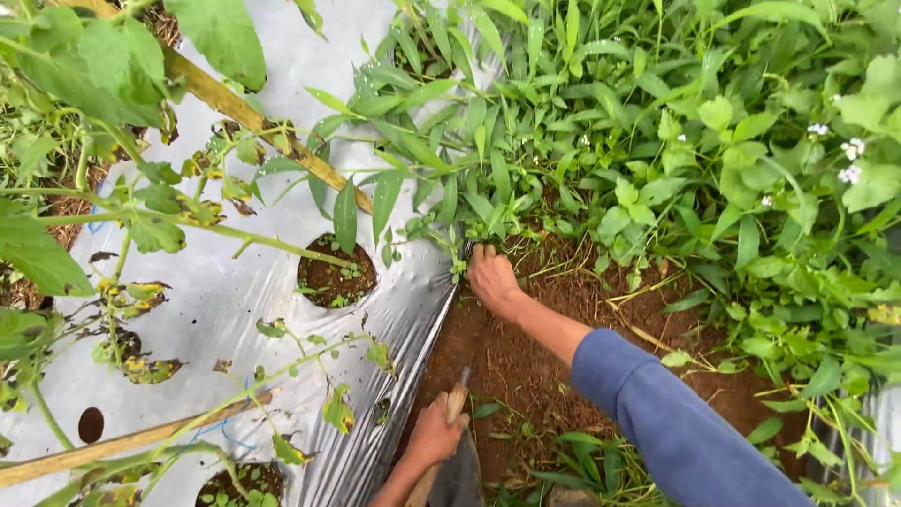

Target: Weeding a soil bed in a field using a sickle and hands

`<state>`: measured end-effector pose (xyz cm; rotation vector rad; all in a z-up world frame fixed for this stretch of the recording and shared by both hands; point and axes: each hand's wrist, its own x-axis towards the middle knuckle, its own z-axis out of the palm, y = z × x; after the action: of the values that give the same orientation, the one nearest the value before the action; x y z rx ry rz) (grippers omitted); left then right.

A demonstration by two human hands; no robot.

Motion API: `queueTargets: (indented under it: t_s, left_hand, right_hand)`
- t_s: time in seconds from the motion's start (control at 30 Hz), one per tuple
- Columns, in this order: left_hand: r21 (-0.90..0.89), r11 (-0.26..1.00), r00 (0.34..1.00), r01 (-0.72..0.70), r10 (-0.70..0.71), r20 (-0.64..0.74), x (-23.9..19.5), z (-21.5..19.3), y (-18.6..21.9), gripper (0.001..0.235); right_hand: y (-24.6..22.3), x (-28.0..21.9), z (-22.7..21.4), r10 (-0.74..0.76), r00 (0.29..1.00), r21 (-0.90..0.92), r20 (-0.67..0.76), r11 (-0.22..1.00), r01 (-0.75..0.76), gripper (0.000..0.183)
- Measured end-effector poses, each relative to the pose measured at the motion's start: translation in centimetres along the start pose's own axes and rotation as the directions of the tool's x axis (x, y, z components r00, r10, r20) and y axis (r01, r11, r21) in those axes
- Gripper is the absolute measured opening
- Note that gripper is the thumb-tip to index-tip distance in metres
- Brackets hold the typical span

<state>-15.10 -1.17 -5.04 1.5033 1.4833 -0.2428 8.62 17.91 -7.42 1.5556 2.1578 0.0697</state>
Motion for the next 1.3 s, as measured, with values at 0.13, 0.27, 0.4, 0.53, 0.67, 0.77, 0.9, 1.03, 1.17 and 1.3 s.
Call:
queueTargets:
  t_s: [0.13,0.27,0.4,0.53,0.67,0.77,0.9,1.03,1.17,1.3]
  left_hand:
    - [-0.02,0.997,0.997,0.074,-0.074,0.024,-0.7,-0.1,0.4,0.026]
    - [-0.035,0.999,0.999,0.034,-0.033,0.009,0.1,0.5,-0.9,0.037]
    - [-0.087,0.996,1.0,0.023,-0.023,0.01,-0.9,-0.6,0.4,0.036]
    - [-0.158,0.979,0.989,0.127,-0.114,0.09,-2.0,-1.8,2.1,0.03]
    - [-0.117,0.983,0.986,0.141,-0.129,0.101,-2.4,-2.1,2.4,0.031]
    - [-0.299,0.917,0.946,0.266,-0.188,0.264,-3.4,-3.3,2.8,0.027]
    - [-0.5,0.775,0.898,0.387,-0.192,0.397,-4.7,-4.6,2.4,0.028]
    - [-0.492,0.767,0.88,0.412,-0.194,0.434,-4.4,-3.1,-0.5,0.032]
    - [-0.24,0.891,0.867,0.385,-0.26,0.425,-5.7,-4.2,0.5,0.049]
    - [-0.213,0.892,0.864,0.398,-0.287,0.413,-6.1,-3.4,-1.6,0.037]
  right_hand:
    - [0.4,-1.1,1.4,0.018,0.994,0.419,-0.107,0.907,0.028,0.029]
    - [1.4,-3.2,2.0,-0.021,0.974,0.522,-0.227,0.841,0.14,0.034]
    - [3.4,-8.9,0.5,0.049,0.884,0.518,-0.465,0.825,0.226,0.008]
    - [3.6,-10.7,-2.4,0.032,0.993,0.875,0.117,0.47,-0.119,0.054]
    - [0.8,-7.7,-1.5,-0.041,0.975,0.598,-0.218,0.784,0.166,0.023]
    - [-0.7,-6.7,-5.4,0.064,0.997,0.776,-0.052,0.63,0.0,0.054]
    - [-2.0,-2.2,0.9,0.091,0.975,0.473,-0.202,0.881,0.016,0.045]
    - [-0.3,-2.1,3.3,-0.014,0.988,0.406,-0.153,0.911,0.075,0.032]
    - [3.9,-4.8,2.7,-0.083,0.981,0.656,-0.173,0.733,0.178,0.037]
    - [8.3,-5.5,4.1,-0.037,0.948,0.466,-0.315,0.864,0.188,0.045]
